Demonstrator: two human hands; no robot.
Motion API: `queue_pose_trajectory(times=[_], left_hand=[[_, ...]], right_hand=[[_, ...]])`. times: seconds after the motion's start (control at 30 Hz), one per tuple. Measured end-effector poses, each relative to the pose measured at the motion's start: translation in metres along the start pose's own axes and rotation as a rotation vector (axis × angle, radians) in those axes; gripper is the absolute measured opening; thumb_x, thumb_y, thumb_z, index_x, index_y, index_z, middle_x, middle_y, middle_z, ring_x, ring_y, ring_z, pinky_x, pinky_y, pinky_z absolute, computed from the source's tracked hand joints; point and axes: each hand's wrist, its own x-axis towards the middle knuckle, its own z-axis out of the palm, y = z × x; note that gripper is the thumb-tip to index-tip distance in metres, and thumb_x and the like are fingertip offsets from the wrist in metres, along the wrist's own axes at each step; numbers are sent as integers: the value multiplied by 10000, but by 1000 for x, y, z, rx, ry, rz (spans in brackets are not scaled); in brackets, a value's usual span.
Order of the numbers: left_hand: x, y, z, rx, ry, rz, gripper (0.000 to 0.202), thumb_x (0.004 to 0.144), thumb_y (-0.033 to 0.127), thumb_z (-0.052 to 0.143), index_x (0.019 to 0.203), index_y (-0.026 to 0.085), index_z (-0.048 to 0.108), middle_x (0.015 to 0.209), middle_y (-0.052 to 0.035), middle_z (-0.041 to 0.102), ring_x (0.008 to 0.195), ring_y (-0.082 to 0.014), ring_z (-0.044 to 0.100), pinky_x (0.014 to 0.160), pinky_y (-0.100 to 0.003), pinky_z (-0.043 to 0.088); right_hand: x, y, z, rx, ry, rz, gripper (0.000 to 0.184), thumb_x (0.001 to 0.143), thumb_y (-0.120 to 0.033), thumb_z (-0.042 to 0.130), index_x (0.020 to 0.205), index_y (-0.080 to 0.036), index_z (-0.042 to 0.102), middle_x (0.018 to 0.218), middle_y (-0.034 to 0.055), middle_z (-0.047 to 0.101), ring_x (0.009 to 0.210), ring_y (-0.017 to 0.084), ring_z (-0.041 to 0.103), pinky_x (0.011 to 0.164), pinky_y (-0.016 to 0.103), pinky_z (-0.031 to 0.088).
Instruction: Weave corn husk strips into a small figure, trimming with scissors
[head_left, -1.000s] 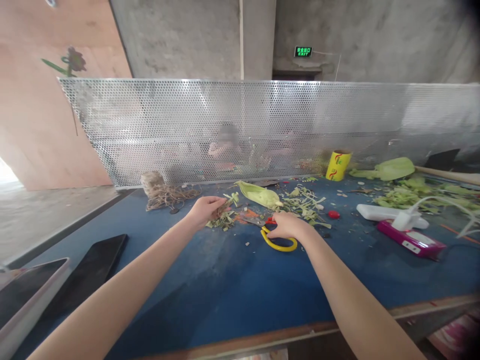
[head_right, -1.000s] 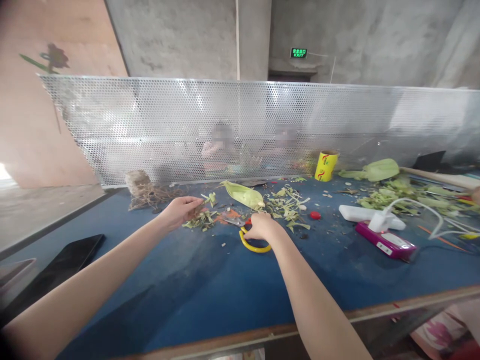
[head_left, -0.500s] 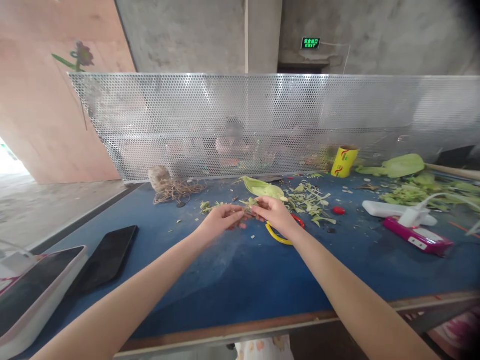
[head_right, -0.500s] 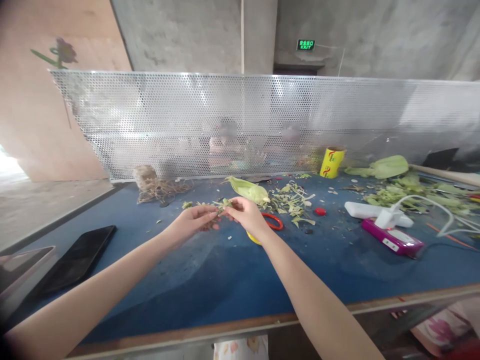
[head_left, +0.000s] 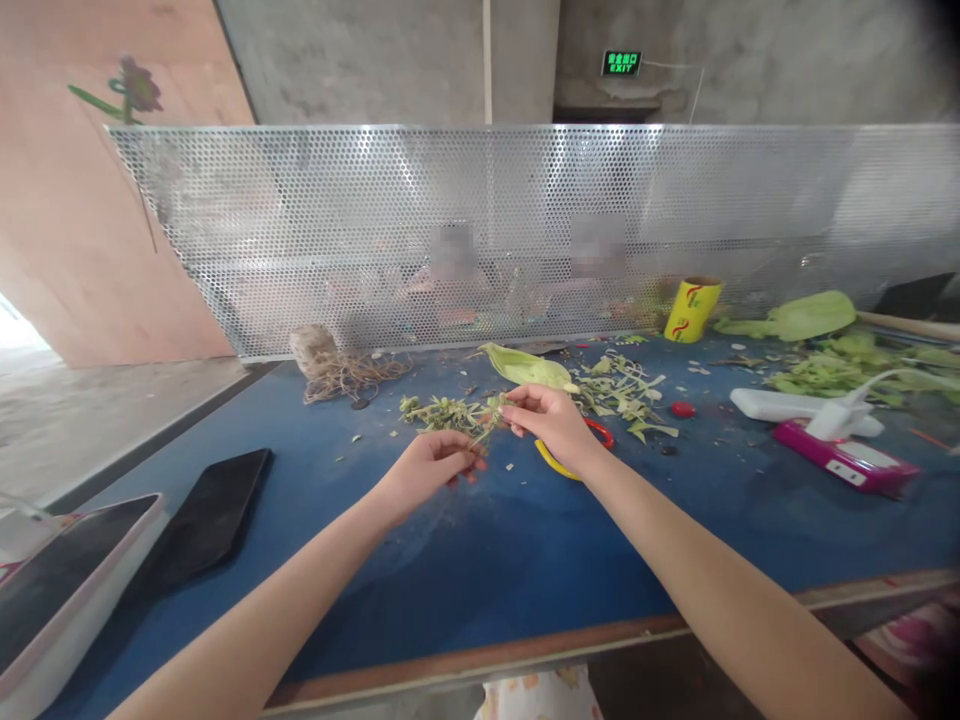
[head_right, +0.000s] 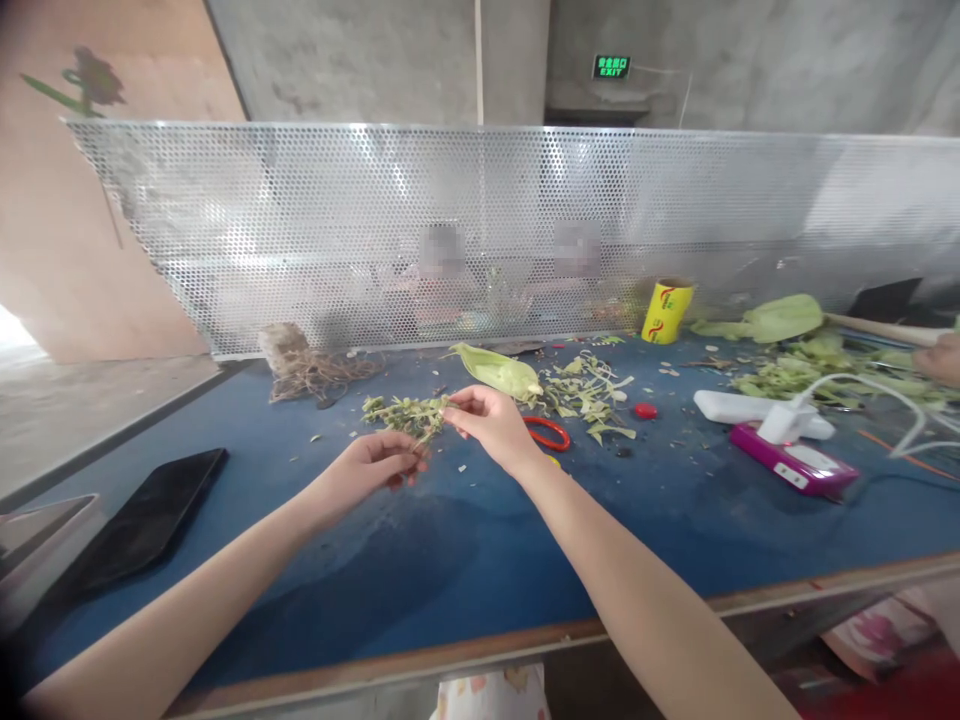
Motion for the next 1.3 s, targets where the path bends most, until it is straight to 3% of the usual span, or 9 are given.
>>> queue_pose_trajectory(times=[0.2,0.3,0.43,0.5,0.63,0.77,0.87,1.13,1.3], left_hand=[[-5,-3,-4,73,-36,9,148,681,273,544,714,146,612,543,38,533,468,-70,429,470,-199,321],[-8,-2,-6,113,-43,33,154,665,271,564,745,146,604,710,-14,619,599,-114,529,518,-215,370],[-12,0,-8,41,1,69,471,694,295,539,1144,166,497,1058,-89,607,858,-198,582,632,-269,442],[-12,1,-9,45,30,108,511,717,323,535,1201,172,468,1134,-99,581,952,-221,560,705,-294,448],[-9,-2,-6,124,19,140,405,754,372,542,1109,180,571,1075,-67,627,911,-199,558,743,-287,431],[-8,-9,3,115,-94,122,326,794,388,498,988,157,625,957,-61,655,757,-147,552,665,-251,422],[-8,-11,7,142,-141,139,307,816,381,457,861,132,630,860,-67,647,704,-137,540,615,-240,413],[-7,-14,7,203,-85,211,238,780,360,490,807,139,576,784,-49,619,719,-150,544,669,-250,424],[-16,-11,5,355,-154,186,296,775,409,482,801,169,653,757,-30,639,666,-144,541,605,-230,413]], right_hand=[[4,0,-5,50,126,-19,204,643,-298,670,700,-175,518,542,-61,504,443,55,441,474,232,353],[1,-2,-2,53,69,15,200,648,-297,667,704,-171,522,571,-42,536,466,61,465,482,234,370],[-3,-1,2,25,12,22,192,658,-296,665,725,-168,538,591,-34,553,485,65,477,494,234,386],[-3,1,2,-3,-3,19,195,668,-305,662,756,-169,554,597,-33,555,491,68,483,510,238,395],[-5,5,2,-61,-56,40,222,681,-320,655,826,-171,579,584,-31,556,516,87,509,540,255,414],[-6,4,3,-74,-77,42,224,673,-308,664,832,-173,585,595,-33,560,500,81,499,535,257,416],[-4,2,-1,-31,-22,19,214,664,-304,672,809,-170,588,590,-34,555,484,73,483,512,248,402],[2,7,-11,-96,64,19,264,635,-347,687,798,-154,609,556,-36,532,466,74,461,497,253,379],[17,1,-22,-55,199,19,321,617,-360,691,838,-147,600,582,-25,541,487,78,463,480,247,376]])
